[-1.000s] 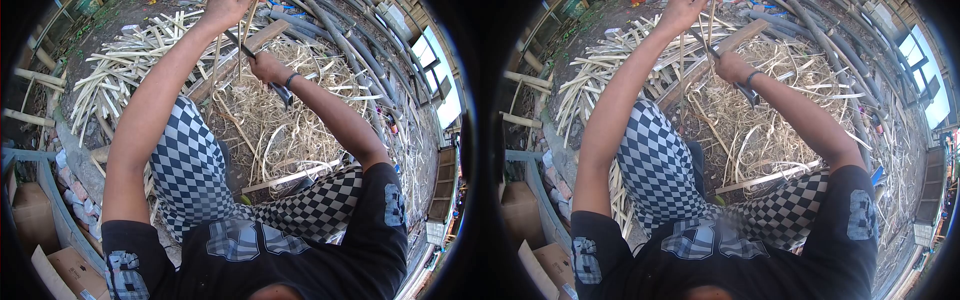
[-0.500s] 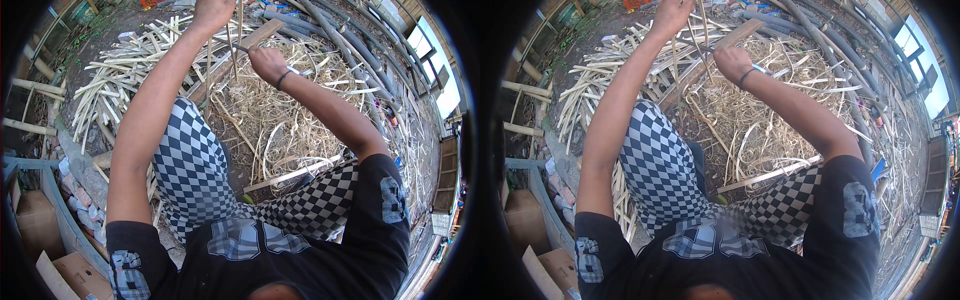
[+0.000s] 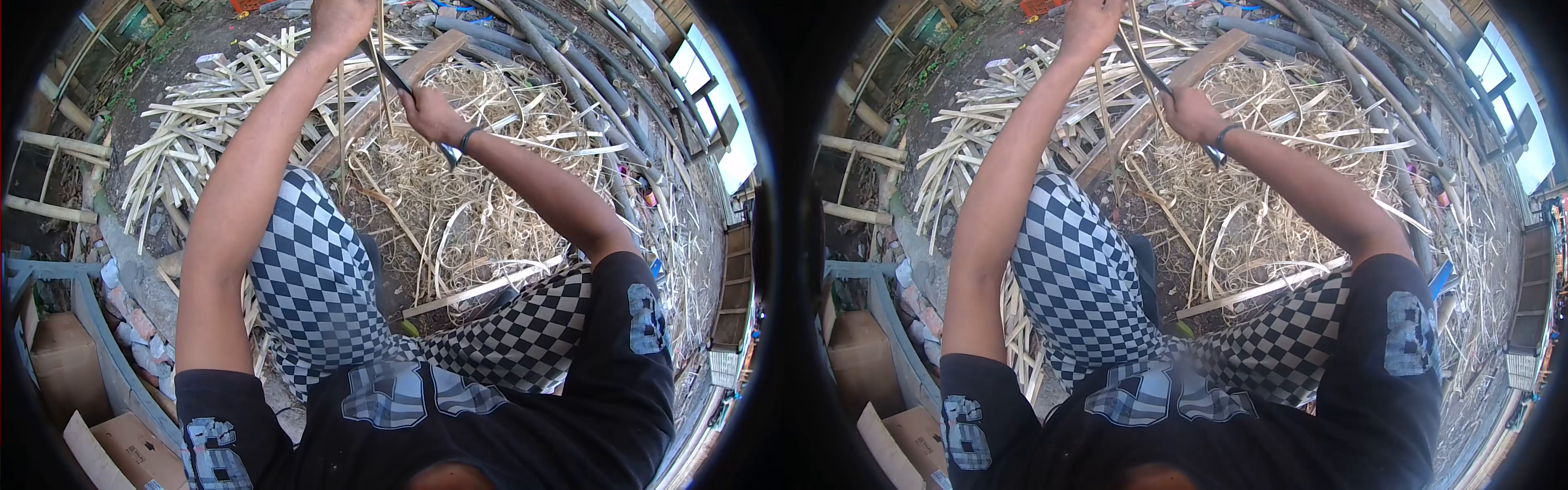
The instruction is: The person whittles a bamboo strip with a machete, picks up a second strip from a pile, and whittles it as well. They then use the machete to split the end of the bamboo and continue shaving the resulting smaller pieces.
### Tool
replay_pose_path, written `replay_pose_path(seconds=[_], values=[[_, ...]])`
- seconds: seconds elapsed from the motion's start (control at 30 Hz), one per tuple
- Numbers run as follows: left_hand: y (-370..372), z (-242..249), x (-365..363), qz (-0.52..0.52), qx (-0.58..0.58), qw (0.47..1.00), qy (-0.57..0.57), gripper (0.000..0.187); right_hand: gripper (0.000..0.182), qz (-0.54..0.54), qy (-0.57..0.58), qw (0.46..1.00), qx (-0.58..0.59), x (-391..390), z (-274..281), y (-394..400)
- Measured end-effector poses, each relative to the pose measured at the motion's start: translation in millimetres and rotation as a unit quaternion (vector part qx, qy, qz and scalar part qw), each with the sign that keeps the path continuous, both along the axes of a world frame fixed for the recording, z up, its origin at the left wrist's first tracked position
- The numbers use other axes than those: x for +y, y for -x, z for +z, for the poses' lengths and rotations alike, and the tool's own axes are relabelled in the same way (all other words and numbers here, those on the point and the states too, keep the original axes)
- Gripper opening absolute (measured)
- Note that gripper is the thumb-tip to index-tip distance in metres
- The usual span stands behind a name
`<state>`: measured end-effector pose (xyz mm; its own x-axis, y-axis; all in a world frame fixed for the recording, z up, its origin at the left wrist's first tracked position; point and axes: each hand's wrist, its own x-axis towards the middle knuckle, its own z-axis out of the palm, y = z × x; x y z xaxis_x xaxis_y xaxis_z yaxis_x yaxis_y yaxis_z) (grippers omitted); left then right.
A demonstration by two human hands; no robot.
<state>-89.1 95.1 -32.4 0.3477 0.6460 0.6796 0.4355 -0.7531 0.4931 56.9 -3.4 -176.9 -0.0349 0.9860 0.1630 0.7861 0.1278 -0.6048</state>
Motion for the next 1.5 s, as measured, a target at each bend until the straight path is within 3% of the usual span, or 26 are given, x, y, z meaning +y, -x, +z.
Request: replay_pose_path(seconds=[0.07,0.17,0.33,0.43,0.53,0.6,0.67,0.7,0.8,0.83,0.93,0.97,1.1,1.2,1.33,1.4,1.5], values=[[0,-3,3,0.000,0.003,1.000,-0.015,0.032,0.047,0.002,0.132,0.991,-0.028,0,-41,-4],[-5,4,-11,0.027,0.001,0.999,0.026,0.030,0.042,-0.044,0.217,0.974,-0.054,-7,-63,-6],[0,8,-9,0.008,-0.006,1.000,0.020,0.029,0.029,-0.044,0.199,0.969,-0.137,-12,-48,-9],[1,7,-8,0.012,-0.003,0.999,0.042,0.028,0.021,0.022,0.085,0.961,-0.264,-13,-49,-16],[1,3,-6,0.016,-0.001,1.000,-0.011,0.027,0.020,0.047,0.067,0.947,-0.312,-7,-43,-27],[2,3,-4,0.010,0.002,1.000,-0.028,0.027,0.026,0.054,0.090,0.944,-0.312,-3,-38,-26],[2,3,-1,0.005,0.003,0.999,-0.044,0.027,0.035,-0.006,0.204,0.969,-0.137,-2,-35,-19],[3,2,1,-0.005,-0.005,0.999,-0.041,0.028,0.045,0.014,0.185,0.979,-0.083,-9,-41,-21],[2,-1,0,-0.011,-0.013,0.999,-0.041,0.029,0.044,-0.004,0.224,0.975,-0.003,-36,-53,-18],[-1,-1,-2,-0.008,-0.018,0.999,-0.048,0.029,0.043,-0.019,0.199,0.980,-0.011,-36,-91,-23],[-7,1,-13,-0.017,-0.002,0.999,-0.033,0.030,0.041,-0.054,0.264,0.960,-0.078,-41,-113,-25],[-9,4,-15,-0.002,-0.003,1.000,-0.017,0.032,0.041,-0.054,0.264,0.960,-0.076,-39,-115,-28],[4,-1,2,0.019,-0.009,0.999,-0.032,0.034,0.021,0.009,0.195,0.942,-0.274,-39,-89,-36],[7,0,6,0.009,0.002,0.997,-0.078,0.035,0.017,0.005,0.131,0.943,-0.306,-39,-91,-37],[3,4,-9,0.019,0.005,1.000,-0.013,0.035,0.016,0.021,0.136,0.908,-0.396,-26,-83,-56],[-5,8,-11,0.011,-0.004,1.000,0.018,0.034,0.017,0.073,0.138,0.917,-0.366,-26,-84,-67],[1,6,2,-0.006,-0.012,1.000,-0.016,0.031,0.030,-0.030,0.233,0.947,-0.217,-31,-90,-51]])
